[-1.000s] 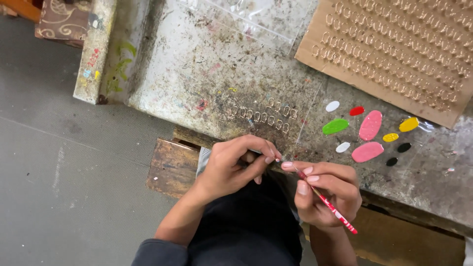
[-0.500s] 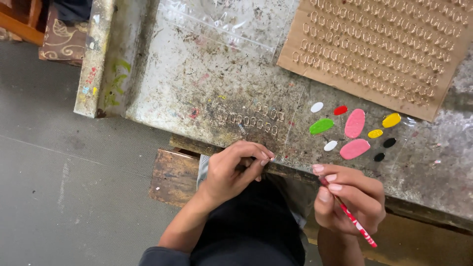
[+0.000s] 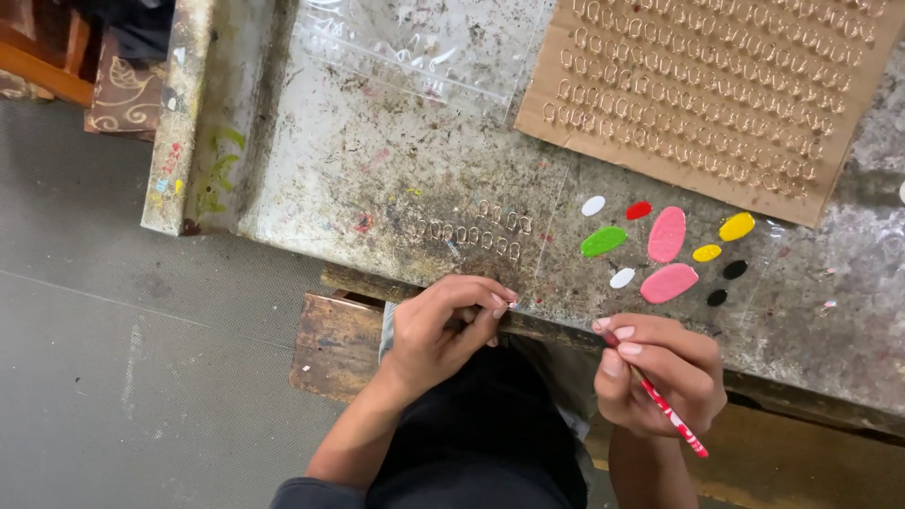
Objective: The person paints small metallic U-shaped components with a fine brush, repeatedly dipping the brush into pink paint on a palette and applying it to each piece. Finished pieces are placed on a cardboard tray while unpainted pieces remain on the table.
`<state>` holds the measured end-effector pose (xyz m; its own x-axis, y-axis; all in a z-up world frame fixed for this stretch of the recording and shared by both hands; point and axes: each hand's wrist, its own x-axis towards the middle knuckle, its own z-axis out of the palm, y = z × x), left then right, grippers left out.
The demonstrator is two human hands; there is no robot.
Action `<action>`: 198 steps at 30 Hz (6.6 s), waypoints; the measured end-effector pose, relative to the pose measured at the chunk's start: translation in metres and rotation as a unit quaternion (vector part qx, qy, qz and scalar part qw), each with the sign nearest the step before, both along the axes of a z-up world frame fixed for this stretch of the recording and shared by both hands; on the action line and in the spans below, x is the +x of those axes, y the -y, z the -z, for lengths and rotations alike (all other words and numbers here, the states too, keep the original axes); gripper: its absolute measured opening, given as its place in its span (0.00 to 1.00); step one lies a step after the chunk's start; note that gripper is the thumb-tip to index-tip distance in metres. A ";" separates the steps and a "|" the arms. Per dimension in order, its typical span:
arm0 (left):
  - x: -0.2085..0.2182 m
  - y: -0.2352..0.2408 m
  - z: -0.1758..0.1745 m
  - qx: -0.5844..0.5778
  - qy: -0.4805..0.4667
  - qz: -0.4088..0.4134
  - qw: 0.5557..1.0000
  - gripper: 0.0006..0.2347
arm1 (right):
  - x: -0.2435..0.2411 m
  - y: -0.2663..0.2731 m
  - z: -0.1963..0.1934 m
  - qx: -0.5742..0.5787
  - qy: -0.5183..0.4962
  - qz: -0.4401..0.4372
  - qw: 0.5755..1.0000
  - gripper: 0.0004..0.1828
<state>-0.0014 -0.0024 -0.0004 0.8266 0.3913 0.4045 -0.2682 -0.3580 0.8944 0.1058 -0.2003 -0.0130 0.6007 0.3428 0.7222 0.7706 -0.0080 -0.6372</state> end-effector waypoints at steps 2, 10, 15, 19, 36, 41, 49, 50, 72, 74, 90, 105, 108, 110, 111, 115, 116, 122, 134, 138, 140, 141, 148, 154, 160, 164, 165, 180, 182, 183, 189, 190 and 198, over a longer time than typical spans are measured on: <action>0.000 -0.001 0.000 0.007 0.000 0.000 1.000 0.04 | 0.001 -0.002 -0.001 -0.001 0.006 0.002 1.000 0.06; 0.001 -0.001 -0.001 0.018 0.010 0.005 1.000 0.04 | 0.000 -0.004 -0.005 -0.019 0.015 0.010 1.000 0.06; 0.001 -0.002 0.000 0.024 0.013 0.006 1.000 0.05 | 0.000 -0.004 -0.004 -0.022 0.023 0.011 0.999 0.06; 0.003 -0.003 -0.005 0.028 0.013 0.004 1.000 0.04 | 0.000 -0.002 -0.004 -0.025 0.011 0.010 1.000 0.06; 0.001 -0.004 0.002 0.037 0.022 0.010 0.999 0.05 | 0.000 -0.003 -0.002 -0.021 0.018 0.003 1.000 0.06; 0.001 -0.003 -0.004 0.023 0.013 0.009 1.000 0.02 | 0.002 -0.001 0.002 0.013 0.013 0.002 1.000 0.08; 0.007 0.005 -0.003 0.010 -0.012 0.021 1.000 0.02 | 0.032 0.078 -0.007 0.019 0.069 0.191 0.979 0.14; 0.008 0.007 -0.003 0.000 -0.014 0.007 1.000 0.02 | 0.042 0.096 -0.009 -0.010 0.097 0.246 0.964 0.14; 0.006 0.001 0.005 -0.064 -0.012 0.031 0.997 0.05 | 0.078 0.213 0.026 -0.103 0.105 0.423 0.894 0.08; 0.005 -0.001 0.003 -0.058 -0.014 0.031 0.998 0.04 | 0.074 0.200 0.022 -0.059 0.100 0.373 0.920 0.05; 0.005 -0.020 -0.008 -0.105 -0.035 0.089 0.990 0.03 | 0.060 -0.022 -0.062 -0.192 -0.042 0.130 0.972 0.06; 0.007 -0.028 -0.021 -0.194 -0.063 0.117 0.972 0.01 | 0.054 -0.028 -0.058 -0.213 -0.054 0.146 0.965 0.06; 0.005 -0.029 -0.021 -0.208 -0.070 0.124 0.968 0.01 | 0.053 -0.021 -0.048 -0.155 -0.054 0.139 0.977 0.08; 0.003 -0.030 -0.020 -0.206 -0.080 0.116 0.968 0.01 | 0.037 -0.023 -0.049 -0.095 -0.114 0.107 0.983 0.07; 0.002 -0.031 -0.020 -0.203 -0.088 0.115 0.968 0.01 | 0.029 -0.024 -0.049 -0.036 -0.173 0.080 0.981 0.07; -0.003 -0.034 -0.019 -0.230 -0.124 0.115 0.958 0.01 | -0.007 -0.040 -0.054 -0.056 -0.234 -0.027 0.970 0.07; -0.004 -0.034 -0.018 -0.211 -0.128 0.115 0.962 0.01 | -0.012 -0.045 -0.054 -0.072 -0.245 -0.053 0.965 0.06; -0.008 -0.035 -0.010 -0.189 -0.129 0.121 0.966 0.01 | -0.025 -0.063 -0.048 -0.103 -0.248 -0.084 0.959 0.06; -0.008 -0.038 -0.009 -0.163 -0.123 0.122 0.971 0.03 | -0.021 -0.058 -0.040 -0.152 -0.171 -0.070 0.971 0.06; -0.008 -0.039 -0.009 -0.159 -0.118 0.122 0.972 0.03 | -0.023 -0.061 -0.042 -0.157 -0.168 -0.056 0.972 0.06; -0.008 -0.038 -0.008 -0.163 -0.120 0.123 0.972 0.03 | -0.023 -0.062 -0.042 -0.157 -0.164 -0.055 0.972 0.06; -0.009 -0.038 -0.008 -0.166 -0.122 0.125 0.971 0.03 | -0.023 -0.063 -0.043 -0.157 -0.161 -0.053 0.973 0.07; -0.009 -0.039 -0.008 -0.172 -0.121 0.132 0.969 0.03 | -0.024 -0.063 -0.043 -0.153 -0.170 -0.058 0.972 0.07; -0.008 -0.040 -0.009 -0.169 -0.119 0.130 0.970 0.03 | -0.024 -0.063 -0.042 -0.149 -0.168 -0.063 0.973 0.06; -0.008 -0.040 -0.008 -0.169 -0.115 0.132 0.970 0.03 | -0.023 -0.061 -0.040 -0.149 -0.162 -0.067 0.973 0.06; -0.009 -0.039 -0.007 -0.170 -0.129 0.135 0.968 0.03 | -0.026 -0.059 -0.038 -0.141 -0.179 -0.061 0.972 0.06; -0.009 -0.039 -0.007 -0.172 -0.128 0.134 0.968 0.03 | -0.027 -0.058 -0.038 -0.133 -0.195 -0.060 0.970 0.06; -0.008 -0.038 -0.007 -0.162 -0.112 0.126 0.972 0.04 | -0.023 -0.061 -0.035 -0.123 -0.164 -0.084 0.975 0.06; -0.007 -0.039 -0.007 -0.161 -0.109 0.126 0.973 0.04 | -0.024 -0.062 -0.035 -0.120 -0.163 -0.079 0.976 0.06; -0.007 -0.039 -0.008 -0.159 -0.105 0.126 0.973 0.04 | -0.025 -0.063 -0.035 -0.118 -0.162 -0.073 0.977 0.06; -0.007 -0.038 -0.006 -0.157 -0.108 0.125 0.974 0.04 | -0.027 -0.061 -0.033 -0.114 -0.173 -0.065 0.976 0.06; -0.008 -0.038 -0.006 -0.157 -0.108 0.125 0.974 0.04 | -0.026 -0.061 -0.032 -0.114 -0.173 -0.065 0.976 0.06; -0.008 -0.039 -0.006 -0.155 -0.113 0.127 0.973 0.04 | -0.025 -0.063 -0.034 -0.125 -0.153 -0.073 0.978 0.05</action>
